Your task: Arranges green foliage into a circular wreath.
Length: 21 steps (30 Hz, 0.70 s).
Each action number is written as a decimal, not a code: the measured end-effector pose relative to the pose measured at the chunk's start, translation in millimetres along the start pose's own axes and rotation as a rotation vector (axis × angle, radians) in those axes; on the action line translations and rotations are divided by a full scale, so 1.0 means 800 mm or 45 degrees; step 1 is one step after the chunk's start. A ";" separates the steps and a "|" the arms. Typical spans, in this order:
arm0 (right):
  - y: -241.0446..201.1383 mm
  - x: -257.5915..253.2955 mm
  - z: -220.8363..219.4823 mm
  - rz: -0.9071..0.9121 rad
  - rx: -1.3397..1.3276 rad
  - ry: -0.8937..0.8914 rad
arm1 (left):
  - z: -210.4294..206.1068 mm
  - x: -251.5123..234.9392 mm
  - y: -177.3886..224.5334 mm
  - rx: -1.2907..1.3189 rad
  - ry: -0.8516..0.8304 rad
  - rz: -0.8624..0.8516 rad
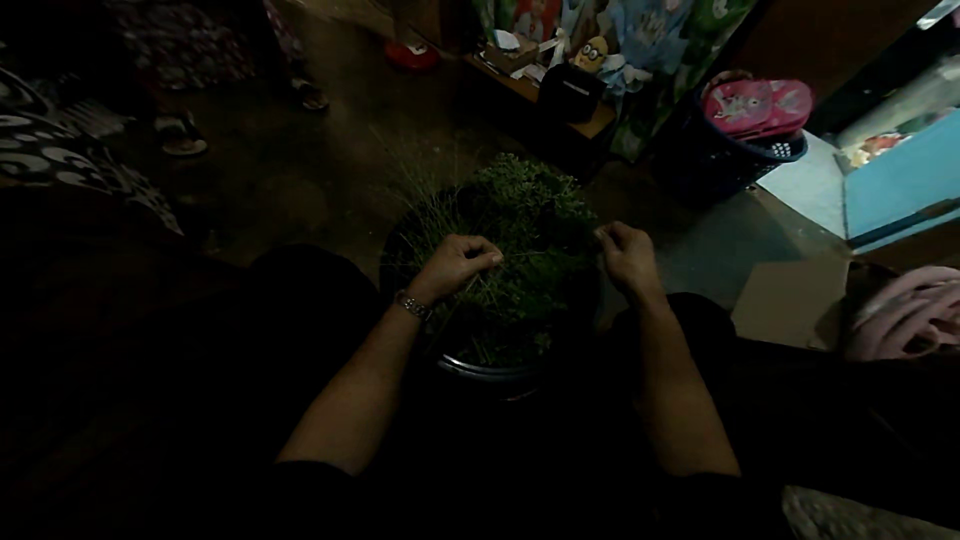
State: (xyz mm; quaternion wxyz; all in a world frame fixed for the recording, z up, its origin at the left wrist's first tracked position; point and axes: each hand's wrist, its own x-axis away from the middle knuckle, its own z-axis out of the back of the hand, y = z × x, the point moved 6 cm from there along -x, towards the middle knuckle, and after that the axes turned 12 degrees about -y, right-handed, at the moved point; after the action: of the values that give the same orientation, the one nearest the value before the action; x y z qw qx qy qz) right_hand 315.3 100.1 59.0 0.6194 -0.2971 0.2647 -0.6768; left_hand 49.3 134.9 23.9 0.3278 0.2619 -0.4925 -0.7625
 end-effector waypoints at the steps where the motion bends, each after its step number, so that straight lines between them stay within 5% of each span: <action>1: 0.002 0.000 0.003 0.030 -0.039 0.040 | 0.001 0.001 0.001 0.005 0.014 0.007; 10: -0.038 0.008 -0.063 0.786 0.217 -0.214 | -0.005 -0.002 -0.001 -0.019 -0.003 -0.022; 21: -0.044 0.016 -0.081 0.713 0.001 -0.353 | -0.006 -0.001 -0.003 0.038 -0.024 -0.037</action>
State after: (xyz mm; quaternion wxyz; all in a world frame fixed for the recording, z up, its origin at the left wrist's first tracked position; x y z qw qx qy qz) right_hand 243.4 90.1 41.0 0.8121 -0.3017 0.2490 -0.4330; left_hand 52.5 133.6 20.2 0.3081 0.2667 -0.5029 -0.7622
